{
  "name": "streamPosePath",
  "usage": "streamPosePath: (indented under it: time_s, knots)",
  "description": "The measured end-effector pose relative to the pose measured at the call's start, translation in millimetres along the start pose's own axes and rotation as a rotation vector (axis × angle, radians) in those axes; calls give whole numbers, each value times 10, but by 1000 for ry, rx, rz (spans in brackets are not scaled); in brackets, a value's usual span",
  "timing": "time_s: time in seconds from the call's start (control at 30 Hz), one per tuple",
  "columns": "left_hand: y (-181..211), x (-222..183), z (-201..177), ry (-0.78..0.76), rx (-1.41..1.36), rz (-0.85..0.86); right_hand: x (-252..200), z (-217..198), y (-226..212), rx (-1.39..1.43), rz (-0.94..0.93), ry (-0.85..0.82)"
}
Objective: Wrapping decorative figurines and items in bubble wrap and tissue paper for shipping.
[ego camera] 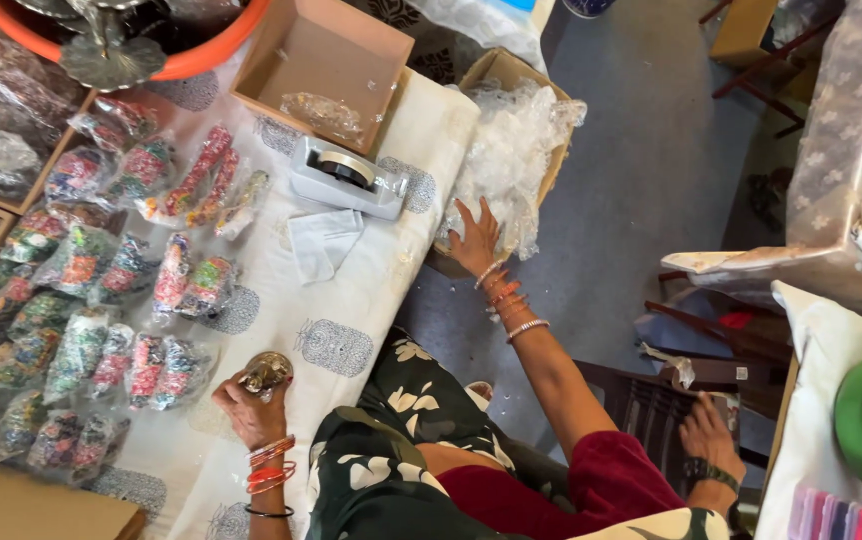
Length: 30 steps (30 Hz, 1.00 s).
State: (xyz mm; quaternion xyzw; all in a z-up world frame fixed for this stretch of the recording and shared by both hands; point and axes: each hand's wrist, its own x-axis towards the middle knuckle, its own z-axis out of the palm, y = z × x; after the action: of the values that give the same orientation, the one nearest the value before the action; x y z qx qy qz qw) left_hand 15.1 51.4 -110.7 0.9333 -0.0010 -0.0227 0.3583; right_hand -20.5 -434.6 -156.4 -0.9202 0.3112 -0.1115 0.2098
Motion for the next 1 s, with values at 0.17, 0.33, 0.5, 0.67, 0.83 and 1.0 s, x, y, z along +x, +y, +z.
streamPosePath:
  time_s: [0.17,0.33,0.5,0.67,0.83,1.0]
  knots:
    - [-54,-14,36,21,42,32,264,-69,-24,-231,-95,-174]
    - [-84,-26,104,35,31,-30,579,-65,178,-443,-128,-312]
    - [-133,-38,121,32,53,-49,744,419,1717,-417,4,-17]
    - [-101,-33,114,33,93,-47,589,377,2556,-114,269,264]
    - [-167,44,-2,-58,83,-82,552,230,2622,140,511,292]
    - [-385,259,-229,-413,200,-215,471,-204,2279,423,845,206]
